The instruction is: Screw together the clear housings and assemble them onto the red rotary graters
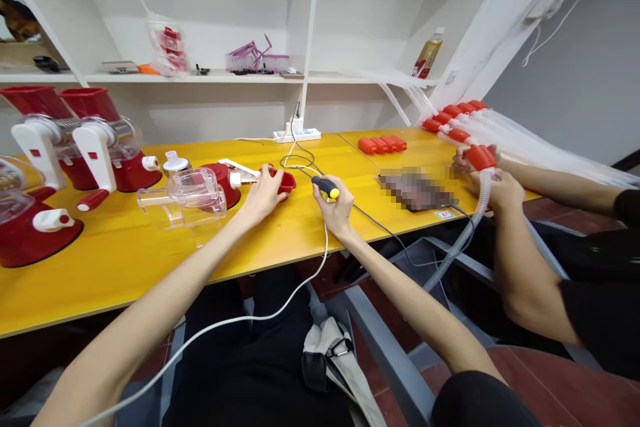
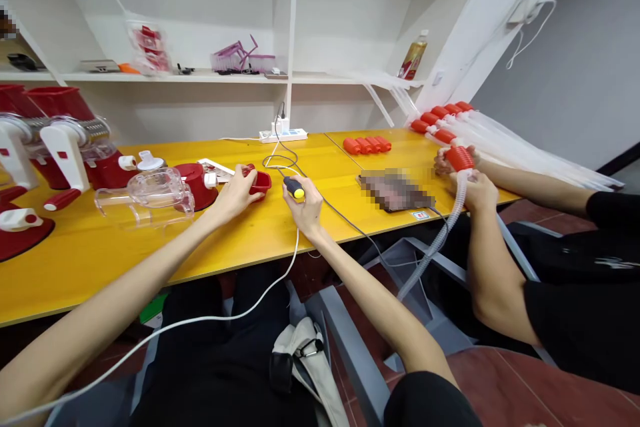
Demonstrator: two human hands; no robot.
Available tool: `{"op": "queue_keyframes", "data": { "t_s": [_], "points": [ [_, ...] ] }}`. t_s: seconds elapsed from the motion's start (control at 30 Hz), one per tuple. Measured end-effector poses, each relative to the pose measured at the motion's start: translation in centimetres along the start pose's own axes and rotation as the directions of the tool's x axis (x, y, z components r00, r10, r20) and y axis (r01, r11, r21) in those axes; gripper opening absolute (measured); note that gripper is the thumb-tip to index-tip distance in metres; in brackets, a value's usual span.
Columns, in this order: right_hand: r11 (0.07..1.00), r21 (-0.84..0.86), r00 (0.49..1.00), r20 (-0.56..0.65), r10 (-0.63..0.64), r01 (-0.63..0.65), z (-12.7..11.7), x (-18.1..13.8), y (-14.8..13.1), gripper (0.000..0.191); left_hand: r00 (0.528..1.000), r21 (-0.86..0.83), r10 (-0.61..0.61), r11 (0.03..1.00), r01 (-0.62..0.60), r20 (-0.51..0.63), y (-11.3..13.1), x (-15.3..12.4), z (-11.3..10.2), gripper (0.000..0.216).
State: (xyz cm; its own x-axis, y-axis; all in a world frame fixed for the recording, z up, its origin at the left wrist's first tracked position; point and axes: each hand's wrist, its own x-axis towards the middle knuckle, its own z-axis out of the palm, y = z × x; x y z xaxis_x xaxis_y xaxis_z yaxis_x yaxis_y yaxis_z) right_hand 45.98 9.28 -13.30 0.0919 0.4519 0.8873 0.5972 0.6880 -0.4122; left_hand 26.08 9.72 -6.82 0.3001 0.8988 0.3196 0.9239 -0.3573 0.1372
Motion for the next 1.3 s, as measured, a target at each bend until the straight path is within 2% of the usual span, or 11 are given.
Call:
{"op": "queue_keyframes", "data": {
  "t_s": [0.17,0.3,0.47,0.7,0.8,0.87,0.93,1.03,1.13,1.2,1.3],
  "points": [
    [1.000,0.010,1.000,-0.015,-0.007,0.007,0.0,0.1,-0.1,0.032,0.999,-0.057,0.050,0.997,-0.049,0.019,-1.8,-0.9,0.0,0.044],
    [1.000,0.011,1.000,-0.013,-0.021,0.022,-0.1,0.1,-0.1,0.032,0.998,-0.023,-0.029,0.999,0.028,-0.048,-0.8,-0.5,0.5,0.068],
    [1.000,0.010,1.000,-0.006,-0.022,0.022,-0.2,-0.1,-0.1,0.031,0.993,0.078,-0.085,0.993,0.092,-0.084,0.4,-0.2,0.5,0.060],
    [0.999,0.033,1.000,0.005,0.012,-0.012,-0.2,-0.1,0.0,0.031,0.999,0.087,0.032,0.996,-0.032,-0.004,-0.7,-1.0,-0.5,0.071],
    [0.997,0.063,0.999,0.017,0.036,-0.037,-0.3,-0.1,-0.2,0.031,0.980,0.071,0.199,0.977,-0.199,0.004,0.2,-3.2,-2.0,0.073],
    [0.994,0.095,0.998,0.019,0.058,-0.059,-0.4,-0.2,-0.1,0.031,0.937,0.026,0.332,0.943,-0.331,-0.112,0.9,-5.9,-3.8,0.063],
    [0.987,0.133,0.996,0.017,0.083,-0.085,-0.4,-0.4,0.0,0.031,0.900,0.006,0.328,0.940,-0.340,-0.287,0.8,-8.9,-6.2,0.054],
    [0.976,0.189,0.994,-0.005,0.113,-0.110,-0.4,-0.6,0.0,0.031,0.879,-0.012,0.093,0.994,-0.111,-0.467,-1.3,-12.2,-9.3,0.052],
    [0.966,0.239,0.990,-0.072,0.120,-0.099,-0.9,-0.1,-1.1,0.030,0.842,-0.042,-0.203,0.977,0.210,-0.500,-4.5,-12.9,-10.3,0.075],
    [0.957,0.281,0.984,-0.132,0.116,-0.075,-1.6,1.0,-2.4,0.033,0.857,0.000,-0.268,0.954,0.299,-0.439,-6.3,-12.4,-10.0,0.088],
    [0.938,0.346,0.967,-0.229,0.111,-0.025,-3.3,3.8,-5.2,0.037,0.907,0.070,-0.205,0.967,0.247,-0.368,-8.4,-11.9,-9.7,0.093]
  ]
}}
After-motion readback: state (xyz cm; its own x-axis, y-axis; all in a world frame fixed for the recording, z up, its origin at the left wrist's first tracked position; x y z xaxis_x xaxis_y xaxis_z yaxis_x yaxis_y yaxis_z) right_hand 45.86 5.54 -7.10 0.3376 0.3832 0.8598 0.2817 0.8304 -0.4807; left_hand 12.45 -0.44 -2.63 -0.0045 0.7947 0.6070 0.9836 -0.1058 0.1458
